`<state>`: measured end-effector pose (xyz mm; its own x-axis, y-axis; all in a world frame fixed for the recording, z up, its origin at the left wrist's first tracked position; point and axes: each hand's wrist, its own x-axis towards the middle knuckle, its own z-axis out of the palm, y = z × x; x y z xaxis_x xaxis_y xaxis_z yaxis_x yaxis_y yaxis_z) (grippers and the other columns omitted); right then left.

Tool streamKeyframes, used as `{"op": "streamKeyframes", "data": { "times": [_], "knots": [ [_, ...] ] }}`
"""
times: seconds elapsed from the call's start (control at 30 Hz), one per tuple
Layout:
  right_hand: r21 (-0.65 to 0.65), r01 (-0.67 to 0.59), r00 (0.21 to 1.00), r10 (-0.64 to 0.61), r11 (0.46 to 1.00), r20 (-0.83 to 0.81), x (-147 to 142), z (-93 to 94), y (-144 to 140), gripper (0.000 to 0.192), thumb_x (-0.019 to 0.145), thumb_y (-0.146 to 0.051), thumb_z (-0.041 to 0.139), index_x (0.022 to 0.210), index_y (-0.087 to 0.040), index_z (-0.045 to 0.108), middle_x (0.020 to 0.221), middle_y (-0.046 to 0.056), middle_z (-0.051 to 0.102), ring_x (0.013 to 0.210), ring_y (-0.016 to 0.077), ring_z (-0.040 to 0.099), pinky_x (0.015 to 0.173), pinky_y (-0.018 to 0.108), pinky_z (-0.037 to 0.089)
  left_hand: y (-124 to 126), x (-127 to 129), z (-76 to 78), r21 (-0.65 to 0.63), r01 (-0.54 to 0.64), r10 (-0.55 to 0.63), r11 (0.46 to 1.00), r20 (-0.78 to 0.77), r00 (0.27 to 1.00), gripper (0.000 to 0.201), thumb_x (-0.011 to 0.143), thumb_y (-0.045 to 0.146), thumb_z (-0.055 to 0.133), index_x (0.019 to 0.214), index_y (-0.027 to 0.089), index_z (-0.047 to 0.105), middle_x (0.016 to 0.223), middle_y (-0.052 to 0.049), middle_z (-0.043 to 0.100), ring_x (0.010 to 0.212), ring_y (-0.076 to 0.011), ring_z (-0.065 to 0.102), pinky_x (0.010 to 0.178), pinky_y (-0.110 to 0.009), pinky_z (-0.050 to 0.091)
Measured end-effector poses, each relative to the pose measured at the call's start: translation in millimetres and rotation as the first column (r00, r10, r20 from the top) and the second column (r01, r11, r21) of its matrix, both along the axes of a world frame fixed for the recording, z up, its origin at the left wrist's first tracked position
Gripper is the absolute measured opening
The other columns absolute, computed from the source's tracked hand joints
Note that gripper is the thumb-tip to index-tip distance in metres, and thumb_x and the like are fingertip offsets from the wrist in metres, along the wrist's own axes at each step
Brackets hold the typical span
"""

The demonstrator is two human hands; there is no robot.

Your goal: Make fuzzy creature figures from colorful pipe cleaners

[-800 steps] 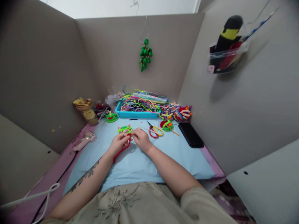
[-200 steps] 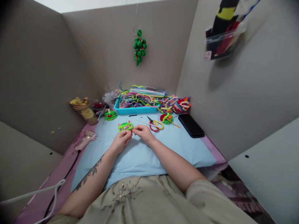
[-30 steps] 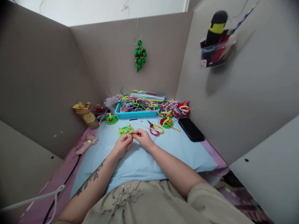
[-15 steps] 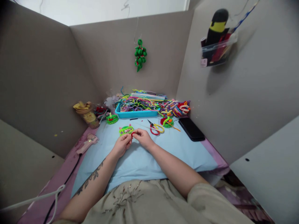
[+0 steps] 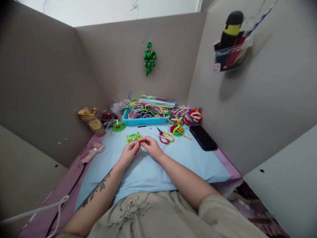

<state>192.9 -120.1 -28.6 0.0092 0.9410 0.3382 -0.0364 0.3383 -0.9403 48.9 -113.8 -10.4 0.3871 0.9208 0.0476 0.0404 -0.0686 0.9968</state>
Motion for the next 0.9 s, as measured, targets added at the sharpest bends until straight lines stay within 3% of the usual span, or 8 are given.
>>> {"op": "streamKeyframes", "data": {
  "times": [0.13,0.23,0.3,0.53,0.9],
  "knots": [
    [0.027,0.006,0.999,-0.008,1.0,0.046,-0.5,-1.5,-1.4,0.028,0.074,-0.03,0.064,0.1,-0.02,0.061,0.084,0.002,0.062,0.073,0.0147,0.057,0.068,0.028,0.045,2.9,-4.0,-2.4,0.219,-0.137,0.158,0.966,-0.081,0.984,0.022,0.08,0.037,0.057,0.07,0.018,0.059,0.05,0.003,0.05,0.045,-0.0094,0.041,0.048,-0.02,0.031],
    [0.077,0.076,0.986,-0.087,0.994,0.144,0.7,-0.1,-2.9,0.022,0.076,-0.032,0.063,0.094,-0.02,0.065,0.086,0.004,0.061,0.074,0.015,0.055,0.066,0.027,0.044,4.8,-7.2,-5.5,0.442,-0.19,0.273,0.877,-0.132,0.953,0.011,0.077,0.029,0.06,0.075,0.02,0.065,0.066,-0.002,0.06,0.063,-0.0153,0.054,0.063,-0.025,0.041],
    [0.119,0.106,0.968,-0.13,0.987,0.213,1.8,1.8,-4.0,0.016,0.078,-0.032,0.062,0.087,-0.02,0.067,0.083,0.004,0.061,0.075,0.0154,0.055,0.065,0.027,0.043,5.3,-8.8,-7.2,0.523,-0.173,0.287,0.835,-0.143,0.947,0.01,0.078,0.028,0.06,0.079,0.021,0.067,0.075,-0.004,0.064,0.076,-0.0193,0.058,0.074,-0.03,0.043],
    [0.158,0.106,0.964,-0.14,0.982,0.225,2.9,8.0,-7.9,0.015,0.079,-0.033,0.062,0.082,-0.02,0.069,0.079,0.004,0.062,0.075,0.0165,0.056,0.067,0.029,0.043,3.2,-11.4,-6.2,0.642,-0.101,0.253,0.76,-0.149,0.956,0.016,0.083,0.026,0.055,0.094,0.023,0.067,0.1,-0.008,0.067,0.103,-0.0229,0.058,0.092,-0.037,0.041],
    [0.211,0.112,0.94,-0.172,0.971,0.293,1.9,7.9,-9.3,0.013,0.079,-0.031,0.062,0.08,-0.021,0.07,0.073,0.004,0.061,0.07,0.0166,0.054,0.065,0.03,0.043,-0.8,-11.6,-1.6,0.609,-0.123,0.278,0.784,-0.166,0.946,0.015,0.082,0.024,0.054,0.085,0.023,0.068,0.084,-0.007,0.066,0.086,-0.0216,0.059,0.085,-0.035,0.044]
  ]
}}
